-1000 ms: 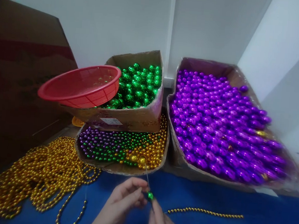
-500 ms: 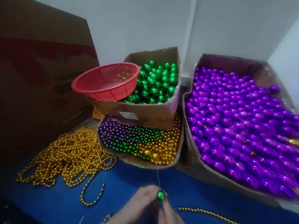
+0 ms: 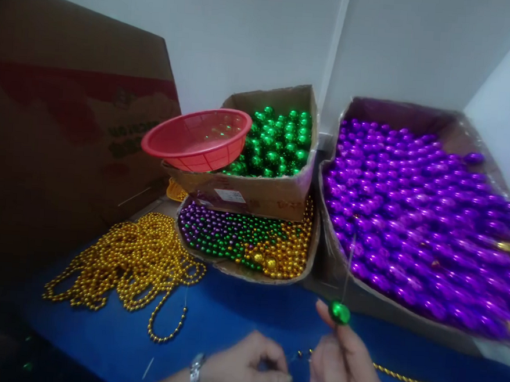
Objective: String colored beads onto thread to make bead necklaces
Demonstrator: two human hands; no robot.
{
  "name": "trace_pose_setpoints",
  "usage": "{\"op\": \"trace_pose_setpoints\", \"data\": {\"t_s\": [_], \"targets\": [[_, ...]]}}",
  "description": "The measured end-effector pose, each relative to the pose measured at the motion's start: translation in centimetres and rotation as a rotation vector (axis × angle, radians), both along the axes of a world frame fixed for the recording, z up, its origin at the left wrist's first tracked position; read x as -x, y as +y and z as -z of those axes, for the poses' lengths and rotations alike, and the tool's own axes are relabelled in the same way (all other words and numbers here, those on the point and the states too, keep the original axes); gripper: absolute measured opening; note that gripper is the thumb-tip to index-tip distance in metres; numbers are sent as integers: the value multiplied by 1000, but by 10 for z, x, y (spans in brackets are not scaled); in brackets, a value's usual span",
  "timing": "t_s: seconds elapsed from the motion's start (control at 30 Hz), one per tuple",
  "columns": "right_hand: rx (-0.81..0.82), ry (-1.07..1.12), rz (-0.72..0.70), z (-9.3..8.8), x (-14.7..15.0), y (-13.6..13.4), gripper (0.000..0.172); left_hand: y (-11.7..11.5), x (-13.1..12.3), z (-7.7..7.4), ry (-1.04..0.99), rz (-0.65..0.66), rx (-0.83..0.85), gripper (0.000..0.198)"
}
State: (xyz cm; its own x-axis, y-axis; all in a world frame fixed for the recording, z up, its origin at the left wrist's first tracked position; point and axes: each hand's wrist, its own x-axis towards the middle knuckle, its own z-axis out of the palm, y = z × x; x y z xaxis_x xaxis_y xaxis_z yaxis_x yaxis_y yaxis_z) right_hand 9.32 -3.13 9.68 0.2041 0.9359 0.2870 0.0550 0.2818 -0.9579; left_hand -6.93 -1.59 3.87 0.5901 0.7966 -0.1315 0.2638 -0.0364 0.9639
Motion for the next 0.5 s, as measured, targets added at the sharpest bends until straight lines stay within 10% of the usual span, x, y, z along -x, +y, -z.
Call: {"op": "trace_pose_setpoints", "data": {"t_s": [0.27, 0.5], "targets": [[-164, 220, 191, -42, -29, -20, 27, 22, 17, -14, 333, -40, -440, 36], [-66, 29, 263, 4, -45, -34, 30, 15, 13, 30, 635, 153, -611, 28]]}}
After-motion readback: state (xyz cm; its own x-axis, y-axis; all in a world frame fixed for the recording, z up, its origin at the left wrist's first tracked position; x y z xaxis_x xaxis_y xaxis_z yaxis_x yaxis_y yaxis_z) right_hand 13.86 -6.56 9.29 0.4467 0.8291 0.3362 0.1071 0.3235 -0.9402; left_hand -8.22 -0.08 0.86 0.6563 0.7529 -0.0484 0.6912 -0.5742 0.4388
